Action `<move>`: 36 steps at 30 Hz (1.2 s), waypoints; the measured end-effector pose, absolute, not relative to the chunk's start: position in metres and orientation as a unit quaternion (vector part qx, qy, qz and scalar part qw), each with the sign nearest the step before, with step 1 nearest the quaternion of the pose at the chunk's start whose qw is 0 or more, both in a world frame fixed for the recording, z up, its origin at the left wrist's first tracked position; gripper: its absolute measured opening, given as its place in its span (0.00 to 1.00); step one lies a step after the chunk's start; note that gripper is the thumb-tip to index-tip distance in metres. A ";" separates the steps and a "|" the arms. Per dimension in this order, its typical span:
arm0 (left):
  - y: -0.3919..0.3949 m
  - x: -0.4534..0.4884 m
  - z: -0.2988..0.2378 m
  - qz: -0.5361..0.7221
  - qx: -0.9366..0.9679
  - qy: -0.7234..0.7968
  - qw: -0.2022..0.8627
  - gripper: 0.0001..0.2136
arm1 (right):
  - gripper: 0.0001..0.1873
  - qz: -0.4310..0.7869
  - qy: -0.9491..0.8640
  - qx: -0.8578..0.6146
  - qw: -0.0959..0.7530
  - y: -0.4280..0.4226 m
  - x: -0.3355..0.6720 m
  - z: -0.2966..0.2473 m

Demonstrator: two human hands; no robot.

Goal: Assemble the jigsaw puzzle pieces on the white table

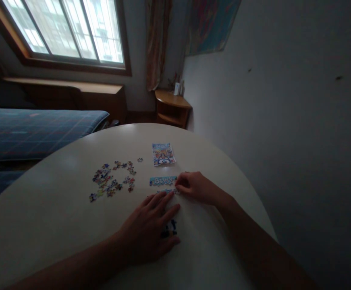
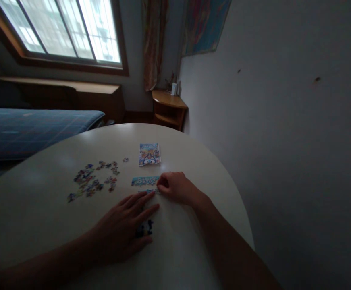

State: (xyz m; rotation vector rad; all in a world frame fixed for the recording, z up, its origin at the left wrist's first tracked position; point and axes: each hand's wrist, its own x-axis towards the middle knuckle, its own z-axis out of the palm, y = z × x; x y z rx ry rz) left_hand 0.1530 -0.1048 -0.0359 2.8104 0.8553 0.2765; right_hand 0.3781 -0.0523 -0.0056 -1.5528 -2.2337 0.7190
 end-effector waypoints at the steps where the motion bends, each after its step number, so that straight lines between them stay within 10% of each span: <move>1: -0.105 0.153 -0.036 0.091 0.948 0.289 0.095 0.30 | 0.05 0.245 -0.786 -0.544 0.163 -0.053 0.377 -0.006; 36: -0.104 0.153 -0.039 0.093 0.948 0.289 0.092 0.32 | 0.06 0.158 -0.798 -0.573 0.096 -0.059 0.367 0.008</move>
